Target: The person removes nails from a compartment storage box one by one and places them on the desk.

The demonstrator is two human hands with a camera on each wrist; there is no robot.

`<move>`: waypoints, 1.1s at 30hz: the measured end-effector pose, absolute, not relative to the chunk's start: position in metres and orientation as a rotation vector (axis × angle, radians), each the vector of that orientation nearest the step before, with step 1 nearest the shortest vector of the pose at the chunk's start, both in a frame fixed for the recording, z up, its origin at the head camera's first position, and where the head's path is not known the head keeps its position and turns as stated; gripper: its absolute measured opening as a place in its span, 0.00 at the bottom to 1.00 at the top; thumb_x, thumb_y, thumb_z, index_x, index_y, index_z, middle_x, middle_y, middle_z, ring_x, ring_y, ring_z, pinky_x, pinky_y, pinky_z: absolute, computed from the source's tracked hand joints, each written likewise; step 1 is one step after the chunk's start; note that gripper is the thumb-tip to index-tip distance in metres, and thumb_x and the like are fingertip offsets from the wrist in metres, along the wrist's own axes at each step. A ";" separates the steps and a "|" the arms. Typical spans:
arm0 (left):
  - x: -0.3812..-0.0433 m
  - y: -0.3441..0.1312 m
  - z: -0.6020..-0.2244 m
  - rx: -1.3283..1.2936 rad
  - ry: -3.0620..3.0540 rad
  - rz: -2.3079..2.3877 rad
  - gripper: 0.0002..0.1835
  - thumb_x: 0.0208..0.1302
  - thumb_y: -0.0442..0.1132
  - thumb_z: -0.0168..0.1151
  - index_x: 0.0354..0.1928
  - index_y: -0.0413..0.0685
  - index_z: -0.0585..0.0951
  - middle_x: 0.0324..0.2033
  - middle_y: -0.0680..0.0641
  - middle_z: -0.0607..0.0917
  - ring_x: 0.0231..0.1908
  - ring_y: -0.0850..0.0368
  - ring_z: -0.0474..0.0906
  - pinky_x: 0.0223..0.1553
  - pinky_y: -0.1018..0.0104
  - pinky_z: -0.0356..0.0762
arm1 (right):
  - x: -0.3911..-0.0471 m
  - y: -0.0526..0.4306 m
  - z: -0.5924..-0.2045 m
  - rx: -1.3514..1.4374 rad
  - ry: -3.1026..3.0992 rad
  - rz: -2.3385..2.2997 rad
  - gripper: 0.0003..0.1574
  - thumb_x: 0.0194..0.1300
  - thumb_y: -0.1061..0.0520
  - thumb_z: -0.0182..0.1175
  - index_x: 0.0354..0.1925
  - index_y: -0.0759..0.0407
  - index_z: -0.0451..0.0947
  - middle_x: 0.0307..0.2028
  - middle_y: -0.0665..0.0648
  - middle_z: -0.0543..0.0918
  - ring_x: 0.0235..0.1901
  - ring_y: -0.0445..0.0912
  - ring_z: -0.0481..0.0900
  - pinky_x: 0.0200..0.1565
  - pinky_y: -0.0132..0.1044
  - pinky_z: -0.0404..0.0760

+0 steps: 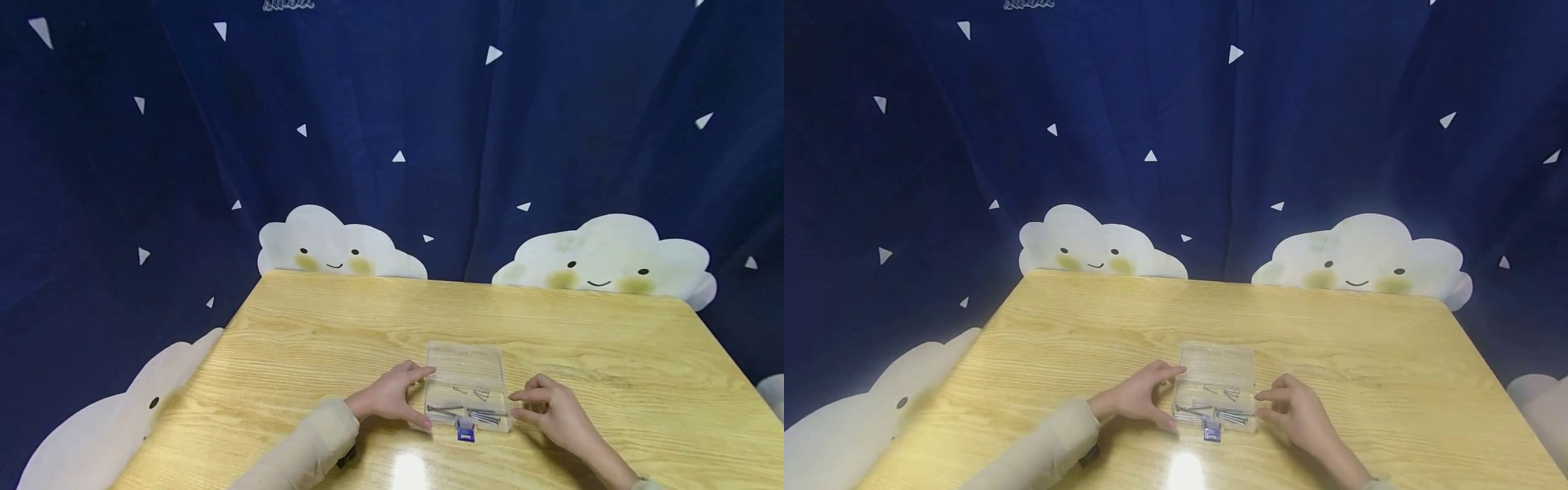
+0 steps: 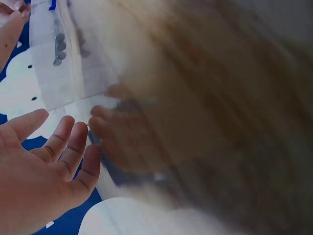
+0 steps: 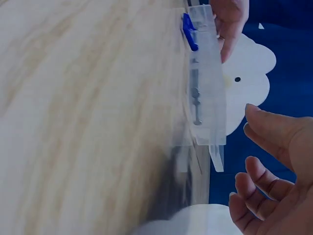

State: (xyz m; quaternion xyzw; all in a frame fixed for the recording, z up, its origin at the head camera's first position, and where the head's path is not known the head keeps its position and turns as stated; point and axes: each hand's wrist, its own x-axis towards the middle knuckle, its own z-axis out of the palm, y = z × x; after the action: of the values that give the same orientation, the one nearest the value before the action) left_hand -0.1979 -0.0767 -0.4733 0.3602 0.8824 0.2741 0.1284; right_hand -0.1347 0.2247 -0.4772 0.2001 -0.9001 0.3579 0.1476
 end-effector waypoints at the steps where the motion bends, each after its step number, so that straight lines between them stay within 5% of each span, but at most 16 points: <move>1: -0.198 -0.076 -0.474 1.055 2.577 0.780 0.50 0.38 0.54 0.74 0.65 0.45 0.64 0.46 0.47 0.71 0.45 0.58 0.67 0.44 0.70 0.67 | -0.135 0.224 -0.478 0.581 -2.588 1.039 0.13 0.39 0.63 0.72 0.30 0.60 0.84 0.26 0.47 0.72 0.20 0.33 0.62 0.20 0.28 0.64; 19: -0.200 -0.073 -0.478 1.001 2.599 0.761 0.43 0.39 0.53 0.74 0.61 0.49 0.69 0.42 0.52 0.74 0.43 0.58 0.67 0.41 0.69 0.65 | -0.134 0.212 -0.479 0.592 -2.679 0.973 0.08 0.38 0.62 0.72 0.24 0.56 0.85 0.22 0.43 0.60 0.21 0.33 0.56 0.21 0.27 0.60; 33: -0.200 -0.071 -0.476 0.990 2.607 0.783 0.42 0.38 0.51 0.75 0.59 0.49 0.71 0.41 0.51 0.75 0.43 0.57 0.68 0.43 0.68 0.67 | -0.136 0.199 -0.475 0.415 -2.868 0.821 0.07 0.41 0.57 0.72 0.25 0.55 0.86 0.20 0.43 0.63 0.19 0.35 0.57 0.21 0.29 0.59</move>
State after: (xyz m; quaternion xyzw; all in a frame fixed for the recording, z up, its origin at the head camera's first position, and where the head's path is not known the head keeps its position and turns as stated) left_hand -0.1998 -0.0710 -0.4761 0.3392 0.8932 0.2684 0.1225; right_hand -0.1362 0.1991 -0.4751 0.1376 -0.9503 0.2718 0.0647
